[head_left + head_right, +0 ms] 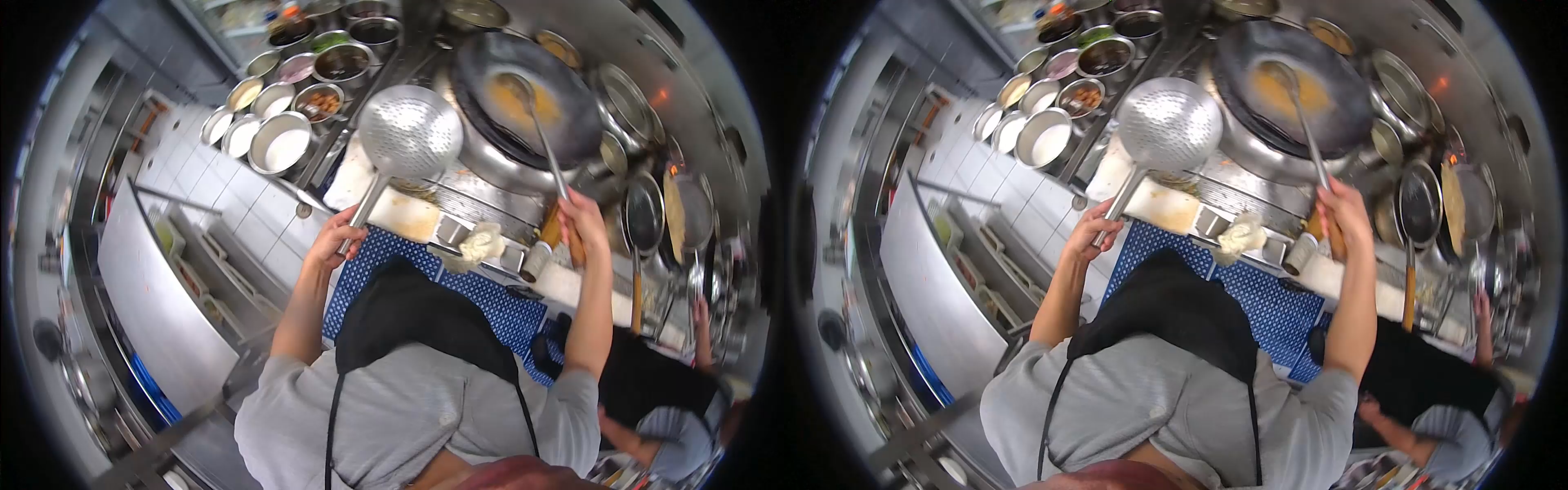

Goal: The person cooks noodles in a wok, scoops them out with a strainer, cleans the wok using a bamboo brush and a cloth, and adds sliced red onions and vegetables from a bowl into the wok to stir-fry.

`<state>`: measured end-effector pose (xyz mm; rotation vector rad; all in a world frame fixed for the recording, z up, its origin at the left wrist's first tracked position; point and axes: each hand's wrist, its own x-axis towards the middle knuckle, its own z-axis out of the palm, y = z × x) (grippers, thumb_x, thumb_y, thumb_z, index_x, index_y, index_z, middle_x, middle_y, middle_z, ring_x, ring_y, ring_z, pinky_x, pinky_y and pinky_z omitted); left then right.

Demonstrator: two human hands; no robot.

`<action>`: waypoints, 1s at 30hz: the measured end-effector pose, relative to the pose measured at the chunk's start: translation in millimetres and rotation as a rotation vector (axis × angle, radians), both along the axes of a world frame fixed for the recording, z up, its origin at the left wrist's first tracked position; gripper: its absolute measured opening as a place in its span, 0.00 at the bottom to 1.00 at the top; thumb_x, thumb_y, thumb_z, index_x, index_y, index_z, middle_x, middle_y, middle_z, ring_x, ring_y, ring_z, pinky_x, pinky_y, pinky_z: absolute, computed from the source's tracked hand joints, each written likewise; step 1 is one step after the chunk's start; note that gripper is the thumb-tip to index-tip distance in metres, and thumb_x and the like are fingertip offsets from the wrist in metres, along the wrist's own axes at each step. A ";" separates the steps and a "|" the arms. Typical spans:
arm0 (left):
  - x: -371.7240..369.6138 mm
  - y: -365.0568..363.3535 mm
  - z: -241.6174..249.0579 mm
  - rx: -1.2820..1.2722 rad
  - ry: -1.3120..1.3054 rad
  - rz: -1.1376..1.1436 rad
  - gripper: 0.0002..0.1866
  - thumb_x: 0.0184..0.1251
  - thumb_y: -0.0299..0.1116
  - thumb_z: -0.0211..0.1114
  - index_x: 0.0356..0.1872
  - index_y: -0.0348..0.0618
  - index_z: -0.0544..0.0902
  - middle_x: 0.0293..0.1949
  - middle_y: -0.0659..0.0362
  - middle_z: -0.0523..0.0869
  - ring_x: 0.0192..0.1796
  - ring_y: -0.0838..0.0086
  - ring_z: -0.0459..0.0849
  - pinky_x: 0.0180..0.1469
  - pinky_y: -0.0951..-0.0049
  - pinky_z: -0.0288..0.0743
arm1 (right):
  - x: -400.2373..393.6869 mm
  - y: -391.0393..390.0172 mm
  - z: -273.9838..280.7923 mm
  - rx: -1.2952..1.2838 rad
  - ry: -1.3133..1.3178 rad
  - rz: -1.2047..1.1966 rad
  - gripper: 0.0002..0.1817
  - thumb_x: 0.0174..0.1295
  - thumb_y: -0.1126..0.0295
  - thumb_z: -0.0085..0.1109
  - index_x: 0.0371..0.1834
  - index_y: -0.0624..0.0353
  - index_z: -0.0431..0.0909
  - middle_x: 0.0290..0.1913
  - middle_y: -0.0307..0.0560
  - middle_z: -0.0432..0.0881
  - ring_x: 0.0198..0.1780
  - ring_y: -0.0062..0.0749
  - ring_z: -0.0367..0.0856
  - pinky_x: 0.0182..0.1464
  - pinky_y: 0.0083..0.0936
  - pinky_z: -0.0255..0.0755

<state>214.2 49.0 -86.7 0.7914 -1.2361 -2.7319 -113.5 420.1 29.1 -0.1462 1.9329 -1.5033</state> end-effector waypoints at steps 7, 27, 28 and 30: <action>15.9 -51.8 -35.3 -0.168 -0.141 -0.204 0.37 0.56 0.21 0.62 0.72 0.40 0.69 0.31 0.53 0.87 0.18 0.77 0.79 0.16 0.78 0.71 | -32.0 -16.1 -12.1 0.090 0.079 -0.173 0.15 0.71 0.69 0.59 0.59 0.57 0.76 0.22 0.36 0.75 0.14 0.20 0.72 0.13 0.21 0.65; -222.8 78.6 98.8 -1.767 0.764 0.108 0.10 0.62 0.28 0.65 0.41 0.33 0.85 0.46 0.46 0.85 0.50 0.53 0.83 0.56 0.58 0.75 | 41.8 -33.5 -50.7 0.165 0.422 -0.416 0.33 0.68 0.67 0.61 0.76 0.55 0.65 0.20 0.40 0.79 0.15 0.23 0.75 0.19 0.26 0.71; -246.2 91.9 97.5 -1.874 0.825 0.148 0.12 0.64 0.31 0.65 0.44 0.33 0.85 0.49 0.44 0.84 0.52 0.52 0.83 0.57 0.57 0.75 | 47.5 -35.9 -72.7 0.142 0.463 -0.426 0.33 0.68 0.67 0.61 0.76 0.55 0.65 0.19 0.41 0.79 0.15 0.23 0.75 0.19 0.27 0.71; -282.7 115.5 77.8 -1.988 0.708 0.036 0.14 0.67 0.36 0.64 0.42 0.34 0.85 0.47 0.44 0.85 0.51 0.50 0.83 0.57 0.54 0.75 | 63.7 -40.2 -96.0 0.104 0.456 -0.443 0.33 0.68 0.67 0.61 0.77 0.55 0.64 0.19 0.41 0.79 0.15 0.22 0.75 0.20 0.27 0.71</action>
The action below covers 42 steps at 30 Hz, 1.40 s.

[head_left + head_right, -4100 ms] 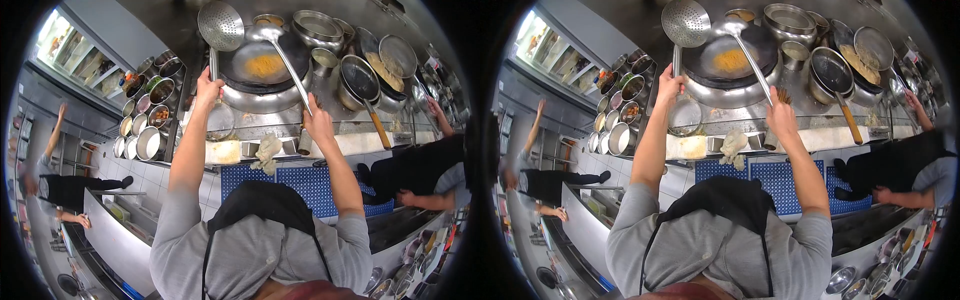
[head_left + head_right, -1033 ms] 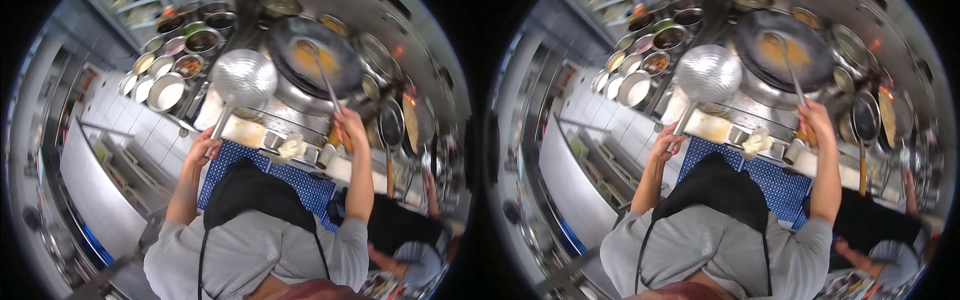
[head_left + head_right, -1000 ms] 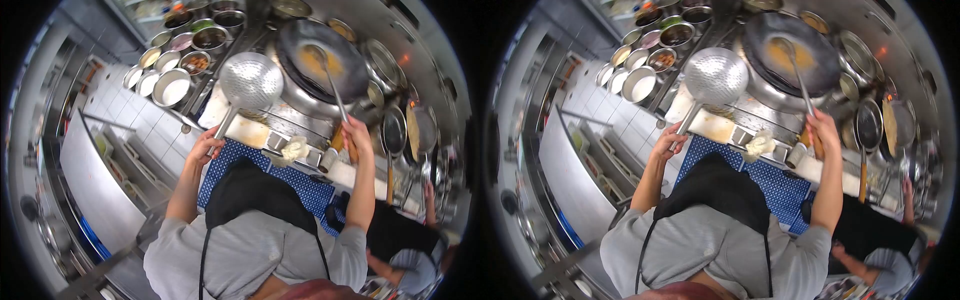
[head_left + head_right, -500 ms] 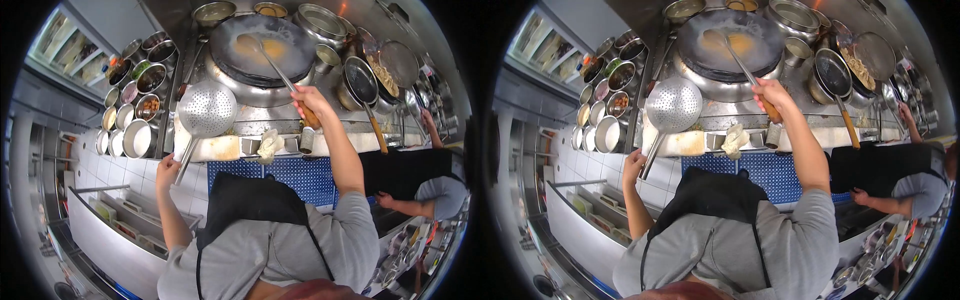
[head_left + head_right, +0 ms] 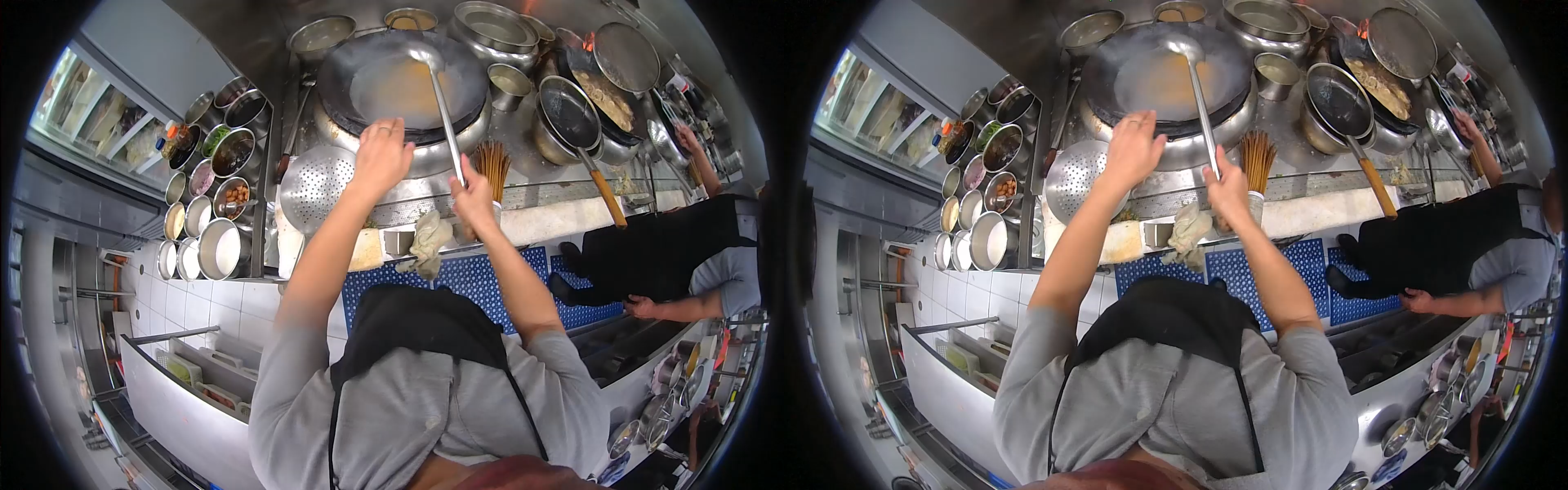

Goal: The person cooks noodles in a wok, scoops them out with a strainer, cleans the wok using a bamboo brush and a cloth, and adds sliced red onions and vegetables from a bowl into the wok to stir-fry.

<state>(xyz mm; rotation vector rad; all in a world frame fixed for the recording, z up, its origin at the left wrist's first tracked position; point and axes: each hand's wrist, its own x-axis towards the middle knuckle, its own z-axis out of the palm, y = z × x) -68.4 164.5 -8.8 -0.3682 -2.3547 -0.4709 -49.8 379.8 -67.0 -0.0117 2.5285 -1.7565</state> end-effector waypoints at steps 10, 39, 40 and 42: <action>-50.8 13.0 0.4 -0.062 -0.532 -0.004 0.15 0.72 0.39 0.59 0.34 0.38 0.85 0.37 0.42 0.87 0.45 0.47 0.85 0.51 0.48 0.75 | 26.7 5.8 24.2 -0.261 -0.193 0.023 0.33 0.71 0.72 0.57 0.79 0.52 0.60 0.23 0.36 0.75 0.16 0.19 0.71 0.15 0.21 0.67; 184.0 -65.5 -67.5 0.246 -0.301 0.329 0.25 0.59 0.31 0.71 0.60 0.40 0.80 0.60 0.43 0.76 0.63 0.46 0.73 0.66 0.52 0.67 | -81.8 10.7 64.7 -0.117 -0.288 0.136 0.20 0.71 0.73 0.57 0.65 0.60 0.74 0.21 0.37 0.74 0.14 0.21 0.70 0.13 0.25 0.64; 202.6 -70.4 -61.6 0.158 -0.388 0.448 0.27 0.59 0.31 0.70 0.61 0.41 0.78 0.61 0.43 0.76 0.62 0.45 0.73 0.65 0.51 0.67 | -80.3 5.0 68.5 -0.126 -0.270 0.093 0.20 0.70 0.73 0.57 0.65 0.62 0.74 0.21 0.37 0.74 0.14 0.21 0.70 0.13 0.24 0.64; 231.8 -79.8 -60.5 0.003 -0.527 0.696 0.29 0.60 0.32 0.69 0.64 0.43 0.75 0.59 0.44 0.77 0.61 0.46 0.74 0.62 0.49 0.69 | -79.6 5.8 76.8 -0.213 -0.294 0.122 0.19 0.70 0.72 0.58 0.64 0.63 0.74 0.22 0.38 0.74 0.15 0.21 0.71 0.14 0.25 0.66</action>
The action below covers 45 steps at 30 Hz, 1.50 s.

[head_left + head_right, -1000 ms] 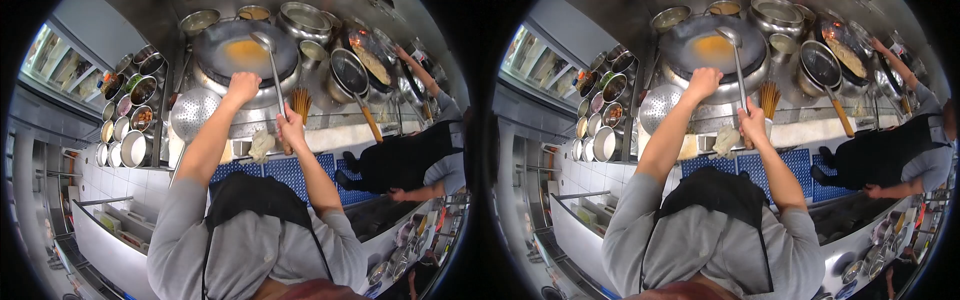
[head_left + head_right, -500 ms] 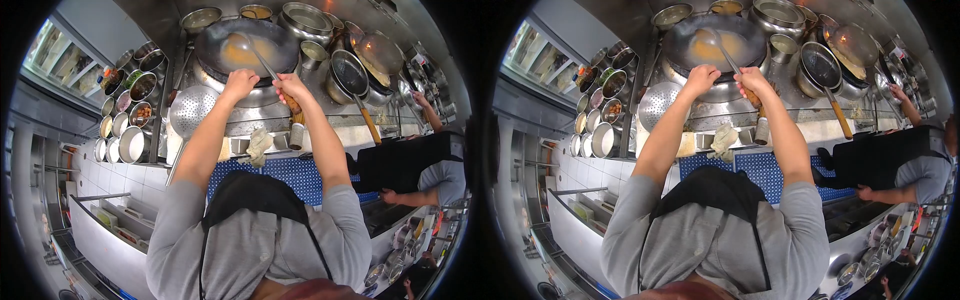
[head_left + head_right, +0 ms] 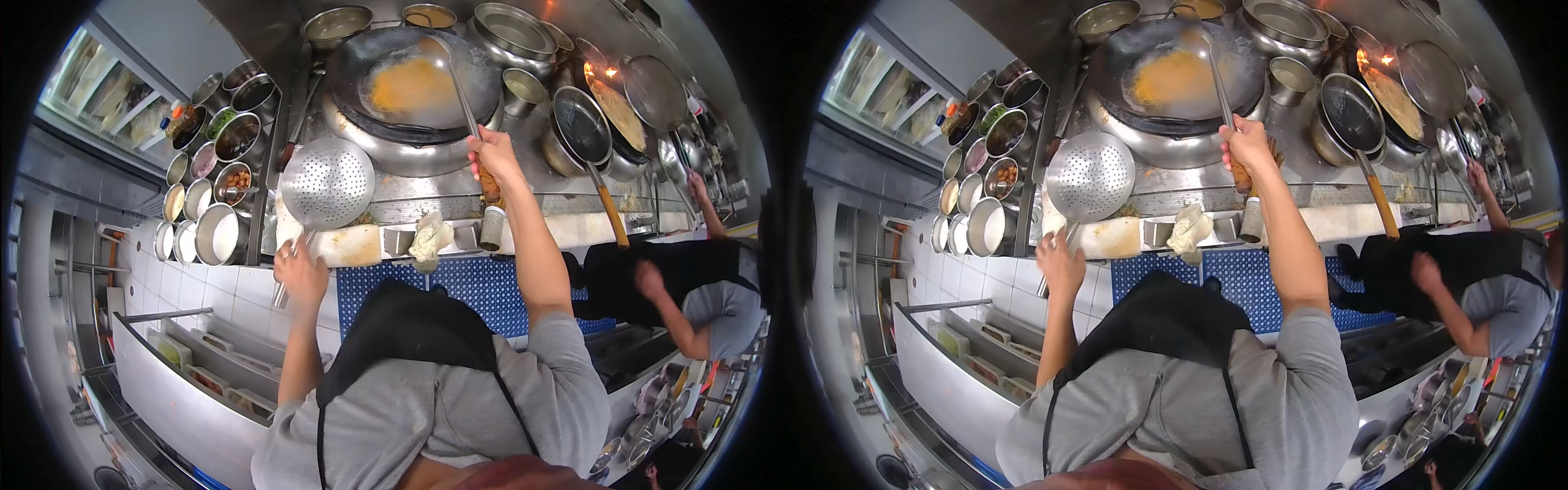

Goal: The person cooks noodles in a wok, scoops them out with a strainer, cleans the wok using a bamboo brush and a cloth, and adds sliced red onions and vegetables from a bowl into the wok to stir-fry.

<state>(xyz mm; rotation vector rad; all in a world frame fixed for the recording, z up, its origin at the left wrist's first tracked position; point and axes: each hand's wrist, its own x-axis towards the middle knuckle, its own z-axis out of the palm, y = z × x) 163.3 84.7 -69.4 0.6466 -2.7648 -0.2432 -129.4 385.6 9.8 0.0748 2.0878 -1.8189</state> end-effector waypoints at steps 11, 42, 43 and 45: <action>38.6 -51.7 -47.0 -0.134 -0.185 0.212 0.23 0.66 0.37 0.65 0.62 0.46 0.78 0.41 0.49 0.86 0.42 0.51 0.86 0.45 0.50 0.78 | 3.8 0.5 1.9 0.112 -0.078 0.118 0.16 0.71 0.70 0.59 0.59 0.59 0.75 0.22 0.36 0.75 0.16 0.19 0.70 0.15 0.22 0.66; 159.3 -83.7 -282.0 0.533 -0.926 0.031 0.18 0.46 0.25 0.66 0.42 0.45 0.90 0.46 0.46 0.89 0.52 0.54 0.87 0.56 0.61 0.81 | 12.7 9.0 13.2 -0.271 -0.321 0.090 0.18 0.73 0.70 0.56 0.63 0.60 0.74 0.24 0.38 0.75 0.16 0.20 0.71 0.14 0.23 0.67; 149.1 -78.5 -278.6 0.628 -0.757 0.114 0.19 0.47 0.24 0.64 0.43 0.45 0.90 0.46 0.45 0.89 0.52 0.53 0.87 0.56 0.60 0.80 | 20.3 15.6 19.4 -0.227 -0.299 0.122 0.18 0.73 0.70 0.56 0.63 0.60 0.74 0.24 0.38 0.75 0.16 0.20 0.71 0.14 0.23 0.67; 128.5 -70.2 -276.8 0.744 -0.492 0.130 0.21 0.48 0.20 0.56 0.44 0.42 0.90 0.46 0.42 0.88 0.53 0.50 0.87 0.58 0.60 0.79 | 37.8 28.6 28.2 -0.137 -0.263 0.191 0.18 0.72 0.70 0.56 0.64 0.60 0.74 0.24 0.37 0.75 0.16 0.20 0.71 0.13 0.23 0.66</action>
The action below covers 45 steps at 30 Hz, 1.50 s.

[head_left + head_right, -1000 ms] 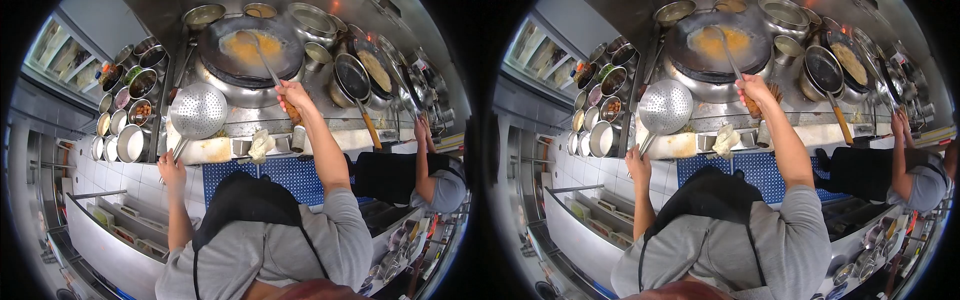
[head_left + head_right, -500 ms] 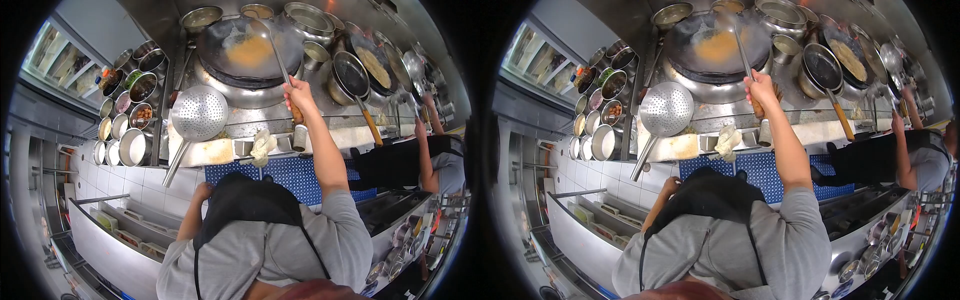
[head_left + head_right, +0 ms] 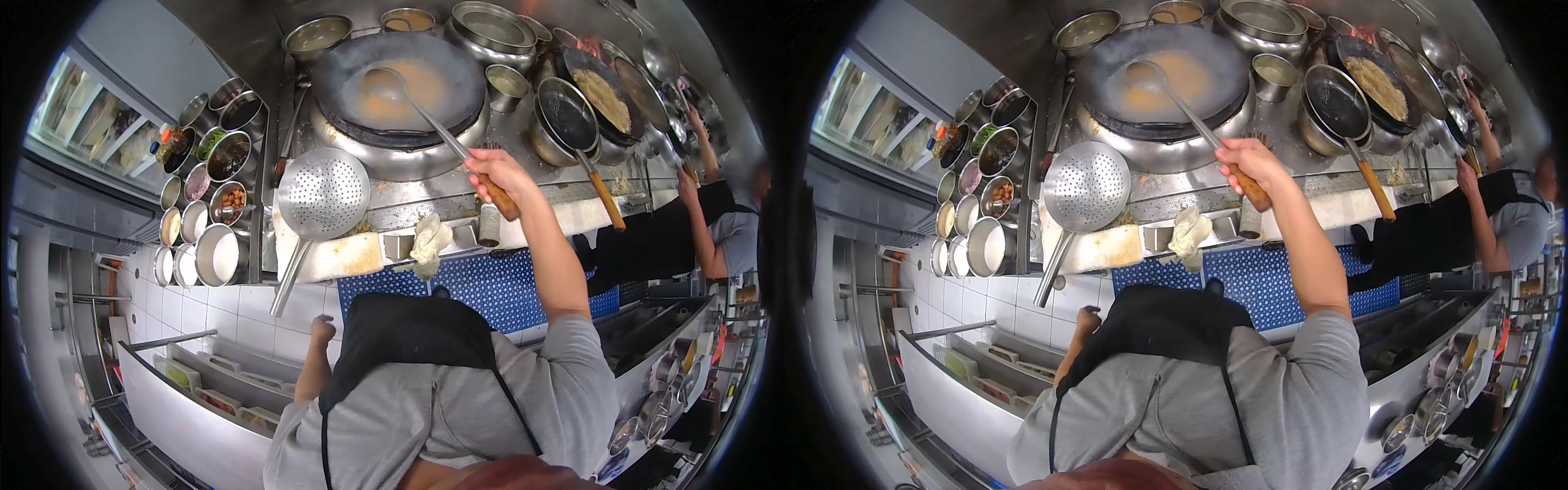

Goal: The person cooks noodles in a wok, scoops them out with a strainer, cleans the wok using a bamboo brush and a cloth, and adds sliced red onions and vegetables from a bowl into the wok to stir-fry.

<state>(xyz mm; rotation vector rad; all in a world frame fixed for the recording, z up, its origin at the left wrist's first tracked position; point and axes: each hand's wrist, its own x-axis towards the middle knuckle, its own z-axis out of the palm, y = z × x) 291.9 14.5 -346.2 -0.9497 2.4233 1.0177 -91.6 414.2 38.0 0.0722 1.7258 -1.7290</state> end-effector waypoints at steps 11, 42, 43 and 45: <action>-47.8 15.9 -13.2 0.069 -0.007 -0.242 0.15 0.56 0.25 0.58 0.40 0.46 0.91 0.43 0.48 0.90 0.49 0.55 0.89 0.54 0.60 0.81 | 4.9 -27.9 -21.0 0.383 0.353 -0.060 0.23 0.70 0.70 0.58 0.68 0.58 0.74 0.22 0.36 0.74 0.15 0.20 0.70 0.16 0.24 0.67; 59.2 -45.4 -48.3 -0.146 -0.205 -0.813 0.01 0.46 0.29 0.70 0.22 0.46 0.88 0.27 0.58 0.89 0.32 0.67 0.89 0.36 0.62 0.83 | -103.2 -83.5 -25.8 0.573 0.477 -0.248 0.14 0.60 0.73 0.60 0.49 0.66 0.80 0.23 0.48 0.80 0.19 0.32 0.79 0.18 0.34 0.72; 55.5 -48.7 -61.5 -0.166 -0.165 -0.872 0.01 0.45 0.29 0.70 0.22 0.47 0.87 0.27 0.58 0.88 0.32 0.66 0.89 0.36 0.62 0.83 | -91.7 -86.1 -7.9 0.506 0.337 -0.194 0.27 0.67 0.72 0.60 0.70 0.60 0.72 0.21 0.40 0.75 0.15 0.24 0.72 0.15 0.28 0.66; 40.7 -57.6 -82.7 -0.364 0.125 -1.289 0.01 0.48 0.26 0.68 0.22 0.46 0.86 0.25 0.58 0.87 0.26 0.67 0.88 0.30 0.64 0.82 | -70.9 -74.4 13.6 0.488 0.319 -0.110 0.27 0.67 0.73 0.59 0.71 0.59 0.71 0.21 0.40 0.75 0.15 0.23 0.72 0.15 0.27 0.66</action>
